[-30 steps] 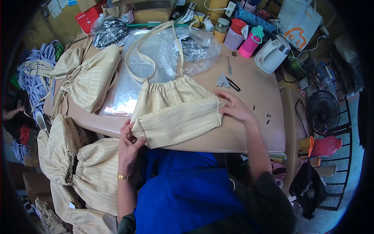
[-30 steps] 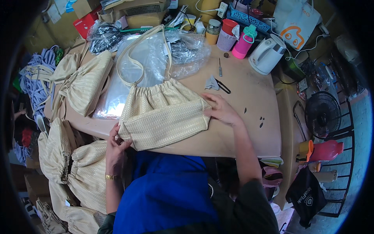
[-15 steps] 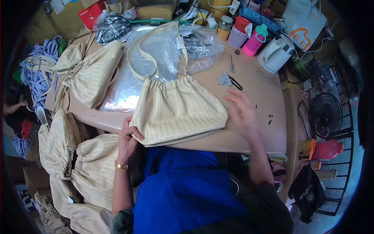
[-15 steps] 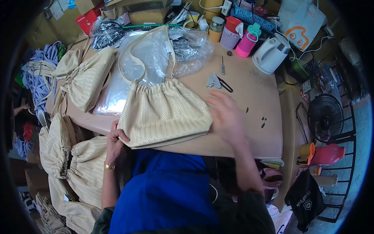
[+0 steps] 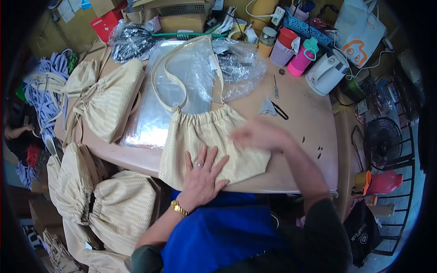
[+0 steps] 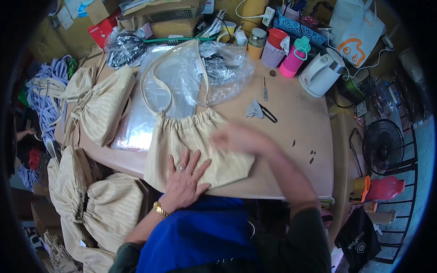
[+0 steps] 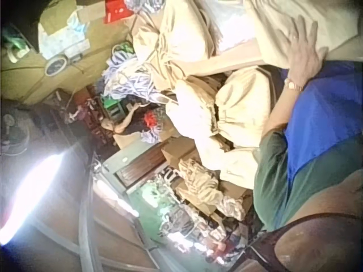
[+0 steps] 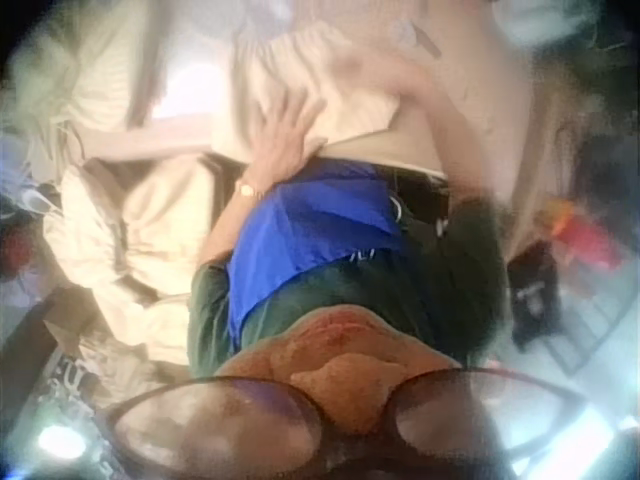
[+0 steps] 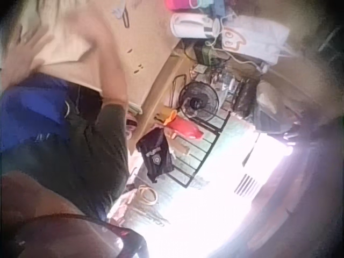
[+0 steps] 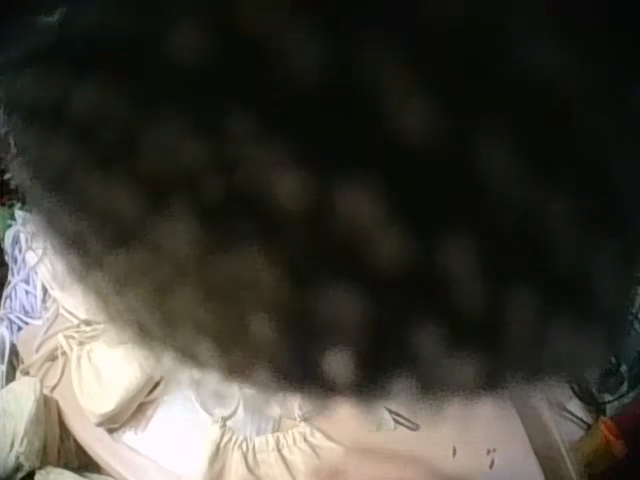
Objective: The person attaches straps to a bag, adjusts the opening, and uses a small tool to tighten or secure hardware near the rim. The person سپس smooths the bag surface and attaches a brand tag to the handle.
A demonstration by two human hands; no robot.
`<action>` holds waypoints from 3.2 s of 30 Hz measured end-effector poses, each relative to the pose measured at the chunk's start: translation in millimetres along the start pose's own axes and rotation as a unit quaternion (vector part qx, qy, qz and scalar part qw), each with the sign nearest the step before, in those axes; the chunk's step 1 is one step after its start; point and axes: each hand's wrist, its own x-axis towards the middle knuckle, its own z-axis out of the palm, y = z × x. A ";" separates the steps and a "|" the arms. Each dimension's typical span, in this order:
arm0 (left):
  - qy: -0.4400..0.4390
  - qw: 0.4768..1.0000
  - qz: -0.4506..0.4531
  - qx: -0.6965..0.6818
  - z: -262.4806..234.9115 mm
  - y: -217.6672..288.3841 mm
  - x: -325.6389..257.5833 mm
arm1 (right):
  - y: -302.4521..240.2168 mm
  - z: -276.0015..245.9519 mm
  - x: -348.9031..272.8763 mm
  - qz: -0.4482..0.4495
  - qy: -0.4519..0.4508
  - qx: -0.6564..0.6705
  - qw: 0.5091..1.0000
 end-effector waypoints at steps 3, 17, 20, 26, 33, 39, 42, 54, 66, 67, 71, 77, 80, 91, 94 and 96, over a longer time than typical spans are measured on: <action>-0.023 1.000 0.016 -0.007 0.7 -1.1 -3.6 | 35.3 -88.6 104.7 -0.177 0.406 0.015 0.896; -0.030 0.998 0.023 -0.057 1.4 -10.8 -1.6 | 94.4 -185.5 242.6 0.061 0.465 -0.096 0.878; -0.017 0.998 0.020 -0.061 3.5 -11.0 -3.6 | 59.7 -189.7 198.0 -0.023 0.618 -0.048 0.784; 0.016 0.994 0.043 -0.099 5.9 -16.2 -4.1 | 23.0 -207.3 126.0 -0.249 0.417 0.441 0.755; 0.058 0.556 -0.041 -0.828 -44.5 -33.3 30.6 | -43.9 -77.3 34.1 -0.292 0.143 0.323 0.889; 0.038 0.456 -0.057 -0.888 -35.0 -29.6 33.9 | -28.1 32.4 4.7 -0.162 0.111 0.438 0.877; 0.054 0.560 -0.088 -0.822 -33.0 -23.4 23.9 | -25.2 41.5 -0.4 -0.161 0.138 0.442 0.872; 0.330 0.833 -0.084 -0.436 -32.8 -17.0 22.4 | -41.1 56.9 -10.4 -0.207 0.340 0.014 0.917; 0.243 0.944 0.031 -0.222 -136.5 -16.5 77.0 | -20.3 38.6 -0.6 -0.273 0.391 0.206 0.854; 0.215 0.959 0.074 -0.169 -137.7 -15.1 85.5 | -30.0 39.4 1.3 -0.278 0.397 0.287 0.826; 0.232 0.955 0.114 -0.147 -149.4 6.3 119.0 | -34.5 30.0 2.1 -0.267 0.304 0.537 0.740; 0.087 0.982 -0.084 -0.148 -134.9 -5.9 172.6 | -4.9 -3.4 -20.8 -0.212 0.412 0.446 0.766; 0.021 0.979 -0.199 -0.049 -70.9 -34.5 195.8 | 11.3 -15.8 -22.6 -0.127 0.487 0.079 0.860; 0.006 0.630 -0.189 -0.753 -7.9 -96.2 188.4 | 21.7 -4.4 20.8 -0.078 0.469 0.003 0.880; 0.006 0.626 -0.195 -0.755 -3.5 -95.5 189.4 | 22.7 -4.4 35.0 -0.091 0.470 -0.064 0.876; -0.001 0.625 -0.206 -0.753 -5.4 -96.3 187.7 | 22.9 -6.1 41.7 -0.099 0.472 -0.104 0.870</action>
